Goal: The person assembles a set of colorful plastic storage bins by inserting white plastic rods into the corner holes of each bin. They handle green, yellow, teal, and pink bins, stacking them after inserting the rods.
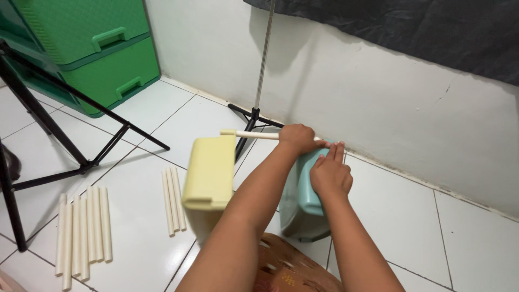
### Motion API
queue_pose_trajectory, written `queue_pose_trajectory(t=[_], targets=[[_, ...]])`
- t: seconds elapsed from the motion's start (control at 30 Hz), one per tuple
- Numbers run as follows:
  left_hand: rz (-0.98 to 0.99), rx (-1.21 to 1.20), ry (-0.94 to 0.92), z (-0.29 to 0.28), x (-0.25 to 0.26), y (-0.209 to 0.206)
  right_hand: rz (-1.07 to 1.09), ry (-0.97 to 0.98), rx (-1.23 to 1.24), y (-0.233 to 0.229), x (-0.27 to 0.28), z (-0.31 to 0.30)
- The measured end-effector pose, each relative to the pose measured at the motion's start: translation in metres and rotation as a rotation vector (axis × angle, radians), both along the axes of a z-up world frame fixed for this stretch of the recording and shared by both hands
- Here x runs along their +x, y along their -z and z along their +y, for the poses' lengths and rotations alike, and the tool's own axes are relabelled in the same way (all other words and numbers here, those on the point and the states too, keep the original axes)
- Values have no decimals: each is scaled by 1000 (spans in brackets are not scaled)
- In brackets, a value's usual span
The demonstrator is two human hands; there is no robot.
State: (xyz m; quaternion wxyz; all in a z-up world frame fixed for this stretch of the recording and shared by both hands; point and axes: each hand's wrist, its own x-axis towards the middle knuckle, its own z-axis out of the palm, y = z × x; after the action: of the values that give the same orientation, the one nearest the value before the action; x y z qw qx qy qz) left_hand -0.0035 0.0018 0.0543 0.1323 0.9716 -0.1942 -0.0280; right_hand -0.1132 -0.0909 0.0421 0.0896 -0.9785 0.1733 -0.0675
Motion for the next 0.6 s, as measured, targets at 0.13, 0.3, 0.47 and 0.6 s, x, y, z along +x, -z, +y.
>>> queue_pose_trajectory(t=[0.13, 0.3, 0.47, 0.6], targets=[[-79, 30, 8, 7, 3, 14, -14, 4, -18, 4, 0, 6], [-129, -114, -12, 14, 18, 36, -95, -59, -64, 11, 0, 20], [-170, -188, -3, 19, 34, 55, -168, -60, -88, 18, 3, 33], [-371, -145, 68, 23, 32, 54, -171, -18, 10, 13, 3, 29]])
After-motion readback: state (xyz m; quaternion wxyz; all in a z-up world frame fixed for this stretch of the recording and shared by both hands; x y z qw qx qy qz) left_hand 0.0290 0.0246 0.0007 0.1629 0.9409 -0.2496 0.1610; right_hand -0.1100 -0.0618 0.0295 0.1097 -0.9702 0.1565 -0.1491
